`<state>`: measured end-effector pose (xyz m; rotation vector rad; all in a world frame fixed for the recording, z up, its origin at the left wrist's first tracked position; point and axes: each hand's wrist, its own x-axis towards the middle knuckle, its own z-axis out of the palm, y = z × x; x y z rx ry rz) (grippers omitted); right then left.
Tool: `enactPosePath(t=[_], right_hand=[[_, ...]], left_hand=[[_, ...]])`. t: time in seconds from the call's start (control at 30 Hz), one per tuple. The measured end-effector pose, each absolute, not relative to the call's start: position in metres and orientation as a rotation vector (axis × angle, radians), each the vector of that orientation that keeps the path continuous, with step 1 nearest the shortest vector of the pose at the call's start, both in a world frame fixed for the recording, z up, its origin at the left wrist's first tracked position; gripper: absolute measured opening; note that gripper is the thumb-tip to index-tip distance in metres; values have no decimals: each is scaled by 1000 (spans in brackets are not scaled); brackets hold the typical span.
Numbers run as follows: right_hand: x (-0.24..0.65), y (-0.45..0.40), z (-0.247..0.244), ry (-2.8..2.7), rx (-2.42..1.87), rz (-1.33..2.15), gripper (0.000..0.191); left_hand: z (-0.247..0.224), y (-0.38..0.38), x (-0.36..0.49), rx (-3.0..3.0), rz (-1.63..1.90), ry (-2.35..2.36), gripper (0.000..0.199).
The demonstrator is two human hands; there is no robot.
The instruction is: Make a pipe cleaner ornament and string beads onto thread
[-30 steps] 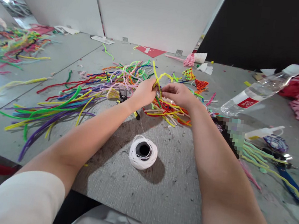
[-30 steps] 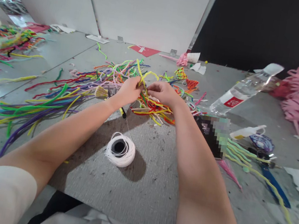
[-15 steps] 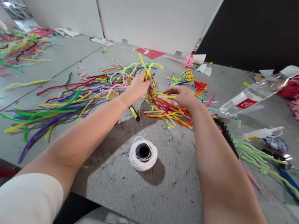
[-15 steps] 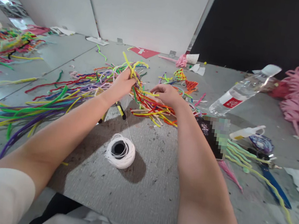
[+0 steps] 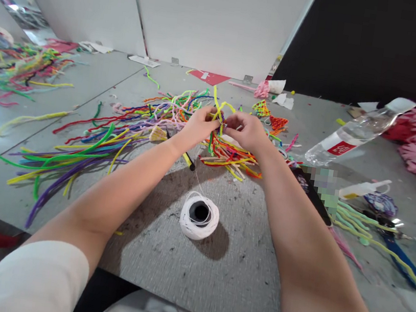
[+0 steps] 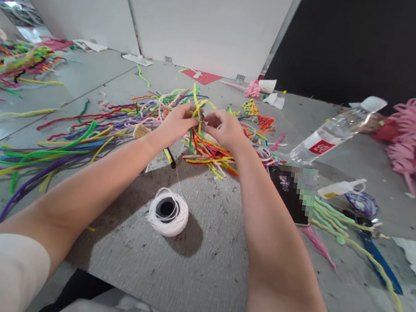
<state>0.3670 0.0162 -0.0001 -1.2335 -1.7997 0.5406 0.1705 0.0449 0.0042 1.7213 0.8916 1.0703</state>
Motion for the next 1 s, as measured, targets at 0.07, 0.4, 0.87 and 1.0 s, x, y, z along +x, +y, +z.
enactPosePath(t=[0.07, 0.4, 0.87, 1.0], right_hand=[[368, 19, -3, -1784, -1254, 515, 25], [375, 21, -7, -1732, -1171, 410, 15], [395, 5, 12, -1623, -1111, 962, 50], [377, 6, 8, -1698, -1161, 957, 46]], left_hand=[[4, 45, 170, 1725, 1059, 806, 28], [9, 39, 167, 1612, 892, 632, 46], [2, 44, 166, 1379, 975, 604, 57], [0, 44, 167, 1400, 997, 552, 53]])
